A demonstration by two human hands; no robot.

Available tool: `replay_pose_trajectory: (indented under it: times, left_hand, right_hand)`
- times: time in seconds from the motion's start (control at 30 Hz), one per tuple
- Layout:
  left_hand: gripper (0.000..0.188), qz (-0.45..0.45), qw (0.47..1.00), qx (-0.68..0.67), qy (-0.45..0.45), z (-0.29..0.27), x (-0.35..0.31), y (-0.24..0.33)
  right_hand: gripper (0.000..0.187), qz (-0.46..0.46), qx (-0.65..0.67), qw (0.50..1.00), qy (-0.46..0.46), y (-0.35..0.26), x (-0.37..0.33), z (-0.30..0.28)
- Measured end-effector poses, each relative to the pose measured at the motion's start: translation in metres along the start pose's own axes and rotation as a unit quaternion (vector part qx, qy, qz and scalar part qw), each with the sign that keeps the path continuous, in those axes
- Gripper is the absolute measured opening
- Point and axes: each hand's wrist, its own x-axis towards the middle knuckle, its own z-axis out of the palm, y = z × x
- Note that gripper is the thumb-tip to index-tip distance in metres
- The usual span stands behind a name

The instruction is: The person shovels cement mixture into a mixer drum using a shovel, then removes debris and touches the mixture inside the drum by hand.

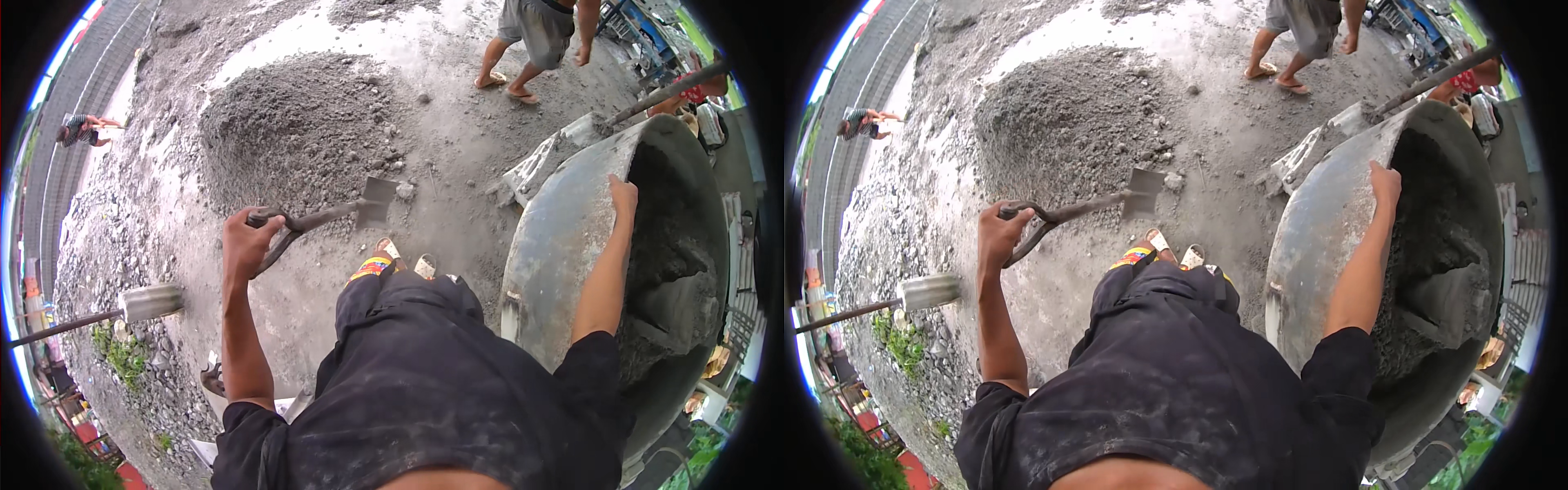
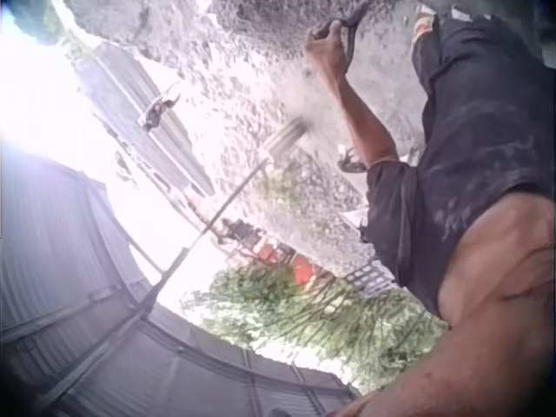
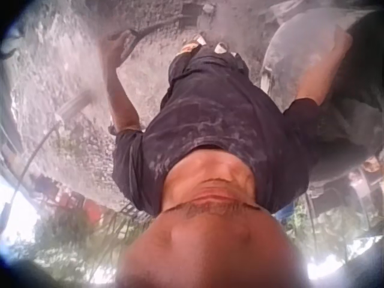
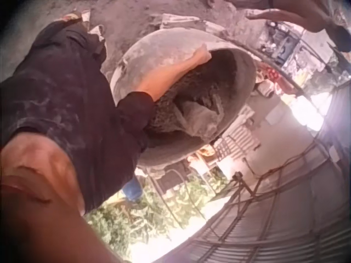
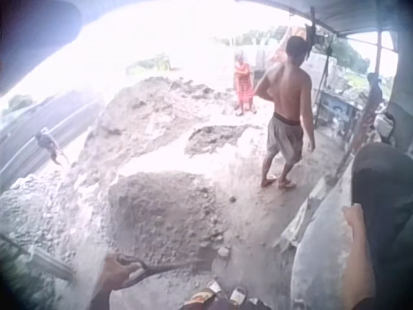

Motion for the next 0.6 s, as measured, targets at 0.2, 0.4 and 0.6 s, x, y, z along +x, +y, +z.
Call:
replay_pose_trajectory:
  times: [0.2,0.4,0.6]
  left_hand:
    - [0.036,0.051,0.989,0.136,0.04,0.012,0.005,-0.02]
    - [0.033,-0.004,0.979,0.192,0.064,0.03,0.013,-0.112]
    - [0.035,0.033,0.976,0.207,0.057,0.034,-0.037,-0.083]
  right_hand:
    - [0.064,-0.11,-0.002,0.992,0.059,0.024,-0.019,-0.037]
    - [0.066,0.049,0.153,0.987,-0.01,0.001,-0.037,-0.002]
    - [0.054,0.029,0.149,0.986,0.071,0.003,-0.031,-0.008]
